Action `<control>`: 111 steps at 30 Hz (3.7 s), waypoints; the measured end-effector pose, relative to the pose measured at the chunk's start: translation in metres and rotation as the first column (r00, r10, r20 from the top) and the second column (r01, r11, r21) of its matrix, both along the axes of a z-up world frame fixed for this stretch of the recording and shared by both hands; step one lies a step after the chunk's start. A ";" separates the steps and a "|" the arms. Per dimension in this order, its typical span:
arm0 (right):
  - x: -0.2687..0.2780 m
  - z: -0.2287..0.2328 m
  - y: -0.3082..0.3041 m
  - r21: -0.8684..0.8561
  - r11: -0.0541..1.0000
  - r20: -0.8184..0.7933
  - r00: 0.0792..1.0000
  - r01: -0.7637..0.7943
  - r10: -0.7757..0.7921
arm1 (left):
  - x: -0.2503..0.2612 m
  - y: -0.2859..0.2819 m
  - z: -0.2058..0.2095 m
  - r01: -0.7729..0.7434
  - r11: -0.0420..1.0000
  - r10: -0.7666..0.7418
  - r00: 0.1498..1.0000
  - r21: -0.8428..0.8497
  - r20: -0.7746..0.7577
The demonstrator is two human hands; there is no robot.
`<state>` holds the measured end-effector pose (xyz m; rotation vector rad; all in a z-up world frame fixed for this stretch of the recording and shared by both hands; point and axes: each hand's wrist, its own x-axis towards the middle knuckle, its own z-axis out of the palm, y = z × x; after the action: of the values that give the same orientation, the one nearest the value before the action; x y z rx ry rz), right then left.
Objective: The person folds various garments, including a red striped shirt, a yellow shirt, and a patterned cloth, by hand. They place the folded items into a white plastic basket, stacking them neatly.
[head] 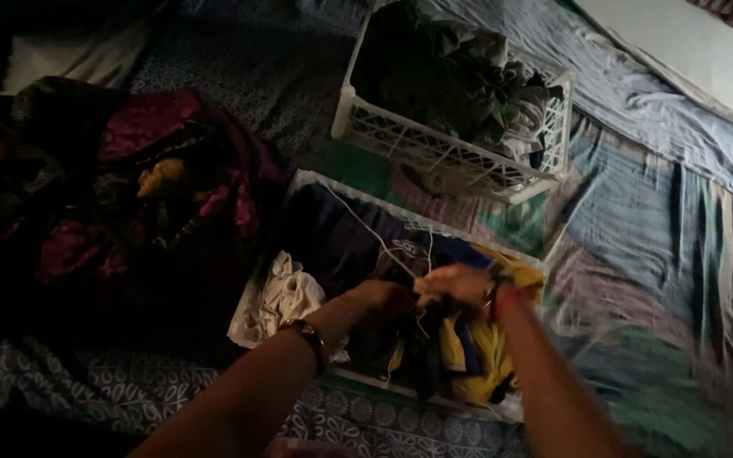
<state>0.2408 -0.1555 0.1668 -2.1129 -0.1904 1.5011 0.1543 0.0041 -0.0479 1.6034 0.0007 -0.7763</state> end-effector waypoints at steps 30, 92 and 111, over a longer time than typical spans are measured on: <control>-0.001 -0.055 -0.016 0.042 0.996 0.135 0.988 0.074 -0.079 | -0.058 0.013 0.095 -0.398 0.908 0.372 0.910 0.130 0.183; -0.018 -0.115 -0.039 0.129 0.925 0.148 0.916 0.356 -0.373 | -0.033 0.000 0.024 -0.048 0.593 -0.493 0.768 0.804 0.409; -0.018 -0.079 -0.027 0.117 0.977 0.223 0.954 0.177 -0.199 | -0.058 0.009 0.097 -0.400 0.900 0.414 0.909 0.173 -0.055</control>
<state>0.2233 -0.1825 0.0879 -2.1598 -0.1379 1.1117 0.0966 0.0133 0.0489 1.6406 0.4619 -0.5272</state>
